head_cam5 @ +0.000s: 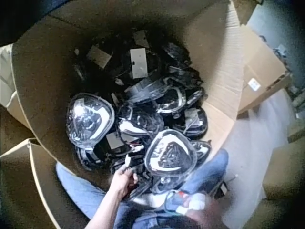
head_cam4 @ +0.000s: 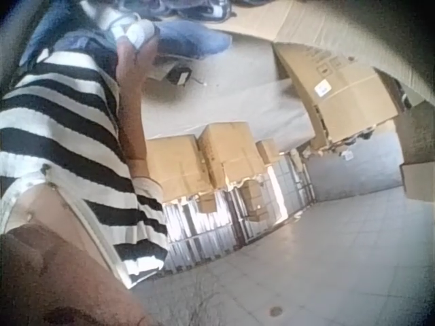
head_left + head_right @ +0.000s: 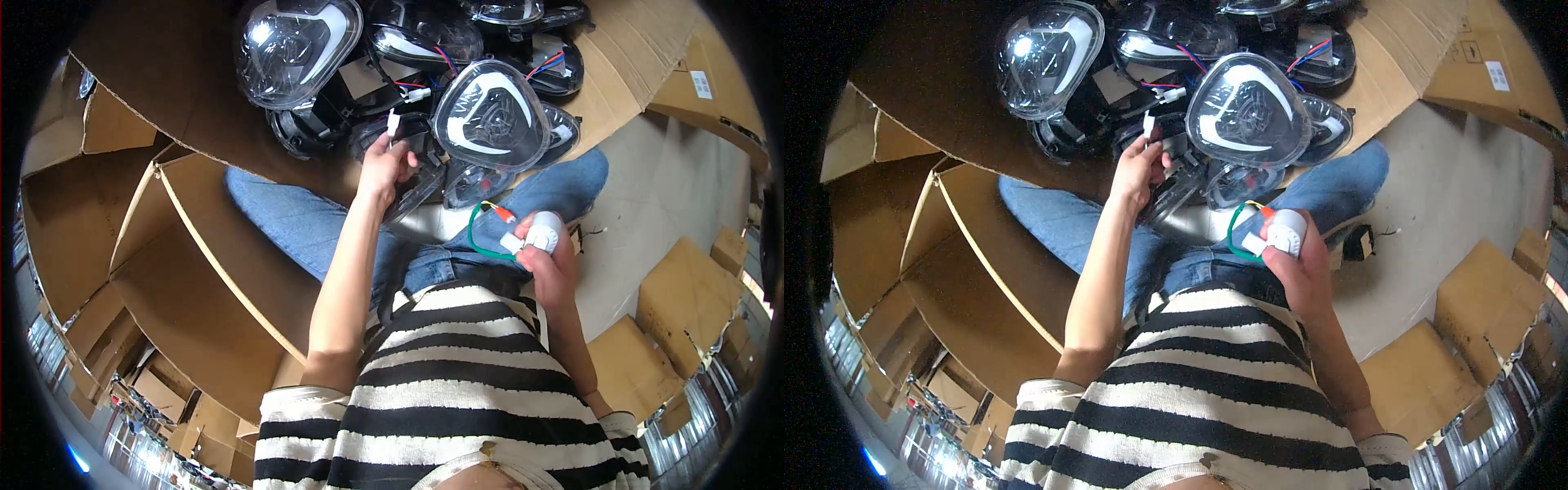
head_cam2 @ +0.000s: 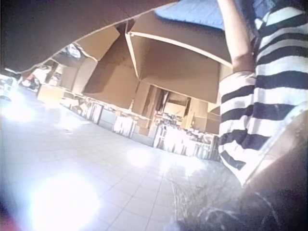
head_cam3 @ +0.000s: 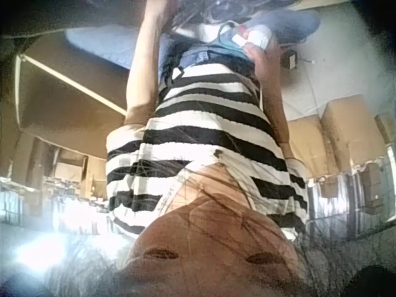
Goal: Testing the functionality and light output of automotive headlight assemblies using a handheld power source.
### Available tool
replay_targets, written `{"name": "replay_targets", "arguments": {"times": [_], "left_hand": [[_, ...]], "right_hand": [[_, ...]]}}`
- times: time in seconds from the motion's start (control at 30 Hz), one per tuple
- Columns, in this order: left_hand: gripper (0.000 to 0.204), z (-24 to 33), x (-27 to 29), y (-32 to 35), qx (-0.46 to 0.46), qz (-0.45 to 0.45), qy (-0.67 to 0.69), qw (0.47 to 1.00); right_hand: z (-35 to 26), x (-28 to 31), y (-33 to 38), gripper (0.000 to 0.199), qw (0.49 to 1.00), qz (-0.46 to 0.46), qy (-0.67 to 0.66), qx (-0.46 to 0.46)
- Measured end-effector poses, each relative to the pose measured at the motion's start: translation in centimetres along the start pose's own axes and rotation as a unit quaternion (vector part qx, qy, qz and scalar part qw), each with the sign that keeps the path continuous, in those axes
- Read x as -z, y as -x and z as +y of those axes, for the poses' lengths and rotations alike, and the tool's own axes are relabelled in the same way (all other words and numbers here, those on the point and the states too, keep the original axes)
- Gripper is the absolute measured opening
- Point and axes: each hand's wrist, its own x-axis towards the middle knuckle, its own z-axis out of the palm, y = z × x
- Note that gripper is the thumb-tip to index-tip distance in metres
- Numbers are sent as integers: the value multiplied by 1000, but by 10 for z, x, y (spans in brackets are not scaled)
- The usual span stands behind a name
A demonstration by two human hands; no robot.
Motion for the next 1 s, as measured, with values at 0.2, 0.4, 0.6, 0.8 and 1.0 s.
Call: {"name": "replay_targets", "arguments": {"times": [0.2,0.4,0.6,0.8,1.0], "left_hand": [[14,-12,18,31,-143,23,-299,943],[11,-17,25,96,-338,20,-494,801],[17,-5,0,120,-336,12,-393,856],[40,4,-4,123,-450,-58,-476,753],[51,10,-18,132,-494,-151,-488,704]], "right_hand": [[-2,3,1,27,998,-35,38,33],[0,-4,0,31,981,-75,170,58],[1,-7,8,33,975,-82,201,50],[-15,-13,26,33,987,-93,133,-7],[-37,-3,37,30,984,-152,92,27]]}}
